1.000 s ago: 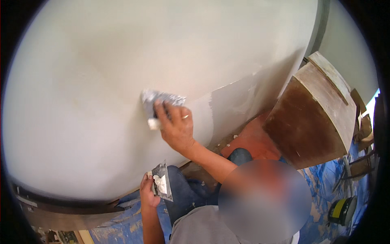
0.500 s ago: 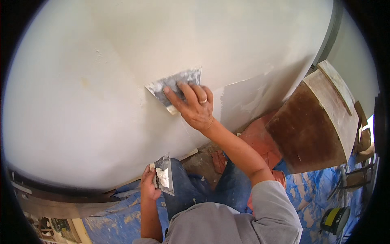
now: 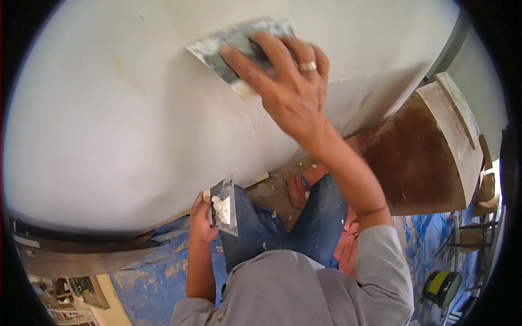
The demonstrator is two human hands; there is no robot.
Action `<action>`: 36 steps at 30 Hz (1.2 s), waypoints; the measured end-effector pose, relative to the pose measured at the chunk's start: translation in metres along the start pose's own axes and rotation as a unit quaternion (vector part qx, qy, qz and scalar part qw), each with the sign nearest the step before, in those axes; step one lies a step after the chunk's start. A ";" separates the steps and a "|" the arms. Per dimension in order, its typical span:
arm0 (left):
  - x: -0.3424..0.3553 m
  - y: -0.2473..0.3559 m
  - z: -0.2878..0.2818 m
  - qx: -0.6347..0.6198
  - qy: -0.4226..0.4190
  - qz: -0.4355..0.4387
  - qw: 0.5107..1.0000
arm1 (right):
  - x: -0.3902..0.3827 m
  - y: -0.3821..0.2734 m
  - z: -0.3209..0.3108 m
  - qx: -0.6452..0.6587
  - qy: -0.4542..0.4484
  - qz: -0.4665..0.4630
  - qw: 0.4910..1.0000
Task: Patching and smoothing a wall using joint compound and putty knives.
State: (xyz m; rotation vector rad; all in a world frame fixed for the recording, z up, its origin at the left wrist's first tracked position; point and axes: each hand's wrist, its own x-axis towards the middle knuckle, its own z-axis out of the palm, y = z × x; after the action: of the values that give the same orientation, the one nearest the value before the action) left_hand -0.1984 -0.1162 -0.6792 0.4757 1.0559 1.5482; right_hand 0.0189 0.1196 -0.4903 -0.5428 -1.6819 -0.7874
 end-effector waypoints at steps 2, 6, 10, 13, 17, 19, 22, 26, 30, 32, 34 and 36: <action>0.003 0.000 0.003 -0.002 -0.004 -0.005 1.000 | 0.002 -0.003 0.013 -0.009 -0.015 -0.032 0.999; 0.004 -0.001 -0.001 -0.022 -0.003 0.011 1.000 | -0.062 -0.027 0.008 0.007 -0.132 0.003 0.991; -0.001 0.005 0.002 -0.007 -0.009 0.017 1.000 | -0.166 -0.064 0.005 0.024 -0.228 0.057 0.972; 0.000 0.005 0.001 0.001 -0.011 0.009 1.000 | -0.243 -0.089 0.018 0.044 -0.229 0.079 0.969; 0.004 0.001 -0.006 0.018 0.017 0.012 1.000 | -0.279 -0.110 0.012 0.095 -0.227 0.109 0.963; 0.005 -0.005 0.005 0.001 0.049 0.040 0.998 | -0.268 -0.119 -0.009 0.117 -0.248 0.124 0.954; 0.022 -0.034 0.005 -0.014 0.076 0.071 0.995 | -0.244 -0.128 -0.045 0.310 -0.239 0.423 0.818; 0.037 -0.064 0.045 -0.030 0.091 0.045 0.994 | -0.235 -0.128 -0.080 0.453 -0.144 0.523 0.707; 0.043 -0.075 0.079 -0.102 0.123 0.023 0.987 | -0.224 -0.129 -0.097 0.529 -0.142 0.354 0.758; 0.043 -0.073 0.086 -0.127 0.147 -0.016 0.981 | -0.227 -0.117 -0.097 0.477 -0.197 0.301 0.802; 0.040 -0.062 0.079 -0.109 0.112 -0.019 0.988 | -0.231 -0.087 -0.094 0.402 -0.287 0.226 0.840; 0.042 -0.049 0.069 -0.083 0.069 -0.026 0.994 | -0.236 -0.059 -0.092 0.327 -0.352 0.182 0.858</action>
State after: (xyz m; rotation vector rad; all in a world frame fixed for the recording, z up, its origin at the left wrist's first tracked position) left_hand -0.1279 -0.0548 -0.6944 0.2291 1.0260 1.6251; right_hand 0.0969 0.0236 -0.7190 -0.6694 -2.2605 0.3364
